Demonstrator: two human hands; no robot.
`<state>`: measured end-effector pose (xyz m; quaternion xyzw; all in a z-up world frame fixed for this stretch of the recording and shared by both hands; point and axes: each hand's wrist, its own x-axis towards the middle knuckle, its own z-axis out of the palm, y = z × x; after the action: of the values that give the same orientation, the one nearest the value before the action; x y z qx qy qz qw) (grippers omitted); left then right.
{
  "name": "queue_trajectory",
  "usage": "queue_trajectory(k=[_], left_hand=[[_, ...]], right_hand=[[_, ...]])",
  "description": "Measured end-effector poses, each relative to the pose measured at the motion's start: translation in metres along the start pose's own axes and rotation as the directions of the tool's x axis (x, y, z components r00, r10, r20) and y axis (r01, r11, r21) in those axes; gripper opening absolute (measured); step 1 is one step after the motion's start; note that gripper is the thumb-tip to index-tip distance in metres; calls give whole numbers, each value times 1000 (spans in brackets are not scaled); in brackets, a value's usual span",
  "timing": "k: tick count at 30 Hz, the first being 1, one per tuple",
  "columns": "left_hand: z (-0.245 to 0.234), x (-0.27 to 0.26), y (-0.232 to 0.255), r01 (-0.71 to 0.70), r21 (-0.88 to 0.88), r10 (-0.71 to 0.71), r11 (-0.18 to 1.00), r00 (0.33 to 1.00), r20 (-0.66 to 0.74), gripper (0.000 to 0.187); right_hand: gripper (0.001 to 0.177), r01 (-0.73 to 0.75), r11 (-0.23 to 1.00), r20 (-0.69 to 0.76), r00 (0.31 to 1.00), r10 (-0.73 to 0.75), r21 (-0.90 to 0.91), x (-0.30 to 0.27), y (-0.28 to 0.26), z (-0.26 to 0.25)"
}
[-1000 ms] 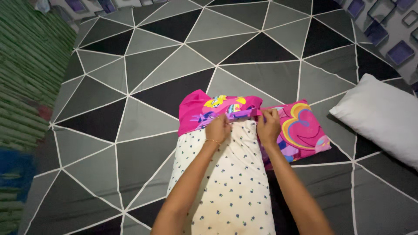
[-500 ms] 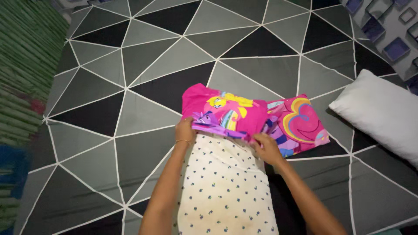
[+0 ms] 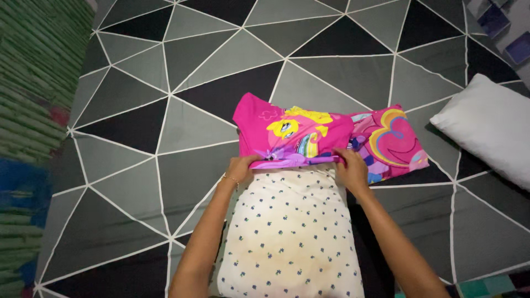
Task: The person places a pillow onto a pink My Little Pony pillowcase, aligns the corners, and inserts the pillow into the case. They smooth the fabric and tuck the edges to complete the pillowcase.
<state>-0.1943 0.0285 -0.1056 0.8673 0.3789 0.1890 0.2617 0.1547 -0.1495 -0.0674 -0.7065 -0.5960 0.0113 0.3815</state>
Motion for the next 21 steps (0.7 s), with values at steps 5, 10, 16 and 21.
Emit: queue_trajectory(k=[5,10,16,21], left_hand=[[-22,-12,11,194,16,-179,981,866,468,23],[-15,-9,13,114,119,-157,986,867,474,29],[3,11,1,125,116,-154,985,943,294,34],[-1,35,-3,335,-7,-316,942,895,315,29]], right_hand=[[21,4,999,365,931,-16,32,-21,44,4],[26,33,985,404,909,-99,167,-26,64,7],[22,-299,930,365,908,207,215,-8,65,14],[21,-333,939,58,943,329,86,20,74,24]])
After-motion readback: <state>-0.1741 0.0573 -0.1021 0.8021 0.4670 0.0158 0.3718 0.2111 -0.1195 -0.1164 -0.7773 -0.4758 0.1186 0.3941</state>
